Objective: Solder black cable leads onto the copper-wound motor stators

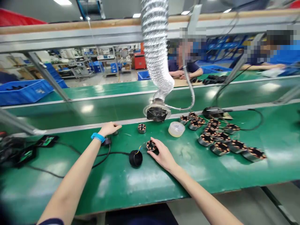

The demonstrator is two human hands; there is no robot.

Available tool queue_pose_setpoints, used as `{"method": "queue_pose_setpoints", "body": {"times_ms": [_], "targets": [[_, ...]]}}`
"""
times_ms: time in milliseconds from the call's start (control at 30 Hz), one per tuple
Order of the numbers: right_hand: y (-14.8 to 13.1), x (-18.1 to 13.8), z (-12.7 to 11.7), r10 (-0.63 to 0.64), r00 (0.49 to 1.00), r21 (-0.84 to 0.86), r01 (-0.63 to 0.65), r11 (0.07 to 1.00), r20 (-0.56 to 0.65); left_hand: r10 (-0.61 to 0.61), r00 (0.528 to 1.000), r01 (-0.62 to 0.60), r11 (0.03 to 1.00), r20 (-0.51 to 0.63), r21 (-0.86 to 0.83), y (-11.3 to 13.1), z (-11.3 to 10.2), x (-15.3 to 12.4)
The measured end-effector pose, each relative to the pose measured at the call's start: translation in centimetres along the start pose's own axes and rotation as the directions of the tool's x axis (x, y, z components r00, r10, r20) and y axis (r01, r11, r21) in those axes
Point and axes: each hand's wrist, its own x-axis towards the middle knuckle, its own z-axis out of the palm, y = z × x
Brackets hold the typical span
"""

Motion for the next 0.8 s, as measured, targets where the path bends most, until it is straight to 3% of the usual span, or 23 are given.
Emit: {"method": "queue_pose_setpoints", "body": {"times_ms": [300,400,500,533,600,700,800], "targets": [[-2.3,4.9,4.3,-0.185,0.965,0.217,0.142,0.966,0.189,0.198,0.98,-0.173,0.913,0.03,-0.369,3.7,3.5,-2.6],[-2.4,5.1,4.7,-0.221,0.964,0.149,0.199,0.969,0.148,0.155,0.984,-0.176,0.884,-0.084,-0.433,3.0,3.7,-5.2],[-0.7,5.9,4.9,-0.283,0.952,0.028,0.281,0.959,0.118,0.055,0.936,-0.195,0.903,-0.347,-0.384,-0.7,3.5,-8.3],[0.0,6.4,5.0,-0.315,0.939,0.007,0.317,0.948,0.137,-0.018,0.899,-0.137,0.937,-0.438,-0.32,-2.4,3.3,-9.6],[1.3,7.4,5.3,-0.392,0.899,0.012,0.397,0.918,0.196,-0.211,0.785,0.103,0.972,-0.583,-0.213,-6.5,2.7,-12.5],[2.1,8.6,5.9,-0.449,0.861,0.02,0.458,0.889,0.24,-0.487,0.527,0.449,0.855,-0.697,-0.258,-12.8,1.4,-16.8],[1.8,9.2,6.6,-0.458,0.868,0.021,0.463,0.886,0.192,-0.635,0.314,0.6,0.709,-0.706,-0.371,-18.4,-0.1,-18.8]]}}
